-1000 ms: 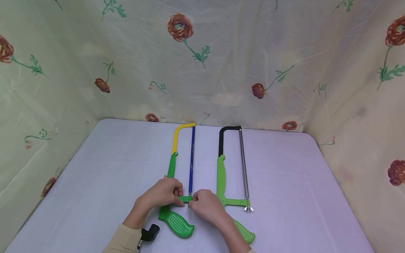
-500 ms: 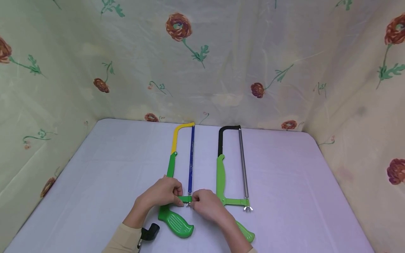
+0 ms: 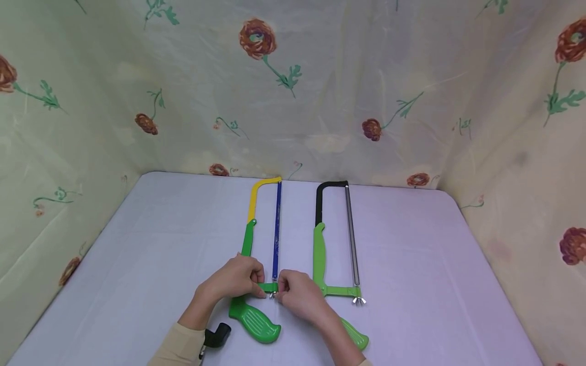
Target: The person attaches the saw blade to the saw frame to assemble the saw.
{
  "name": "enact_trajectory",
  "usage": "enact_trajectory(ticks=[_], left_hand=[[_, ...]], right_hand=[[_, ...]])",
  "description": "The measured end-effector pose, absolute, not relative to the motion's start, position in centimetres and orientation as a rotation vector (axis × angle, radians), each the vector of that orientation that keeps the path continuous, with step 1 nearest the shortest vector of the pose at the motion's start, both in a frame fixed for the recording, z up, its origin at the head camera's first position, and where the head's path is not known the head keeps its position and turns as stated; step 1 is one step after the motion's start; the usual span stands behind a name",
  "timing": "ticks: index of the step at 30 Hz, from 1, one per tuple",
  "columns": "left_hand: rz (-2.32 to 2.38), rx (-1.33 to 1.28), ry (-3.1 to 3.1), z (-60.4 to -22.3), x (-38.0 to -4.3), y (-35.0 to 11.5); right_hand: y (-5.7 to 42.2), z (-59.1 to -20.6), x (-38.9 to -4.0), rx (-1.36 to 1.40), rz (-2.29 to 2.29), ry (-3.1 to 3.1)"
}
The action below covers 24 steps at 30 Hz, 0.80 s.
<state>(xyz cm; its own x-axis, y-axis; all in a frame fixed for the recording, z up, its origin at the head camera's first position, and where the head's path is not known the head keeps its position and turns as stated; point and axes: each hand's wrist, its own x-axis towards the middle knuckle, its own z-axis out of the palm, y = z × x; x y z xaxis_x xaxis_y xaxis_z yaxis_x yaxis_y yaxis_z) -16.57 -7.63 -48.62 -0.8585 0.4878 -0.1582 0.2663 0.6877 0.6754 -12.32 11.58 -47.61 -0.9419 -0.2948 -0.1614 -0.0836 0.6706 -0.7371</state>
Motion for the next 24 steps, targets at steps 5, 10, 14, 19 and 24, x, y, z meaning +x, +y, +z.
enact_trajectory(ticks=[5, 10, 14, 19, 24], left_hand=[[0.961, 0.596, 2.571, -48.7, -16.7, -7.7], [0.960, 0.604, 2.571, -48.8, -16.7, -7.7], [0.962, 0.617, 2.576, -48.9, -16.8, -7.7], [0.966, 0.617, 2.576, -48.9, -16.8, -7.7], [0.965, 0.613, 2.576, -48.9, -16.7, -7.9]], right_hand=[[11.6, -47.8, -12.5, -0.350, -1.150, 2.590], [11.4, -48.3, -12.4, -0.387, -1.049, 2.669], [10.9, -48.5, -12.3, -0.349, -0.944, 2.738], [10.4, -48.5, -12.4, -0.297, -0.861, 2.787], [10.1, -48.4, -12.2, -0.286, -0.853, 2.794]])
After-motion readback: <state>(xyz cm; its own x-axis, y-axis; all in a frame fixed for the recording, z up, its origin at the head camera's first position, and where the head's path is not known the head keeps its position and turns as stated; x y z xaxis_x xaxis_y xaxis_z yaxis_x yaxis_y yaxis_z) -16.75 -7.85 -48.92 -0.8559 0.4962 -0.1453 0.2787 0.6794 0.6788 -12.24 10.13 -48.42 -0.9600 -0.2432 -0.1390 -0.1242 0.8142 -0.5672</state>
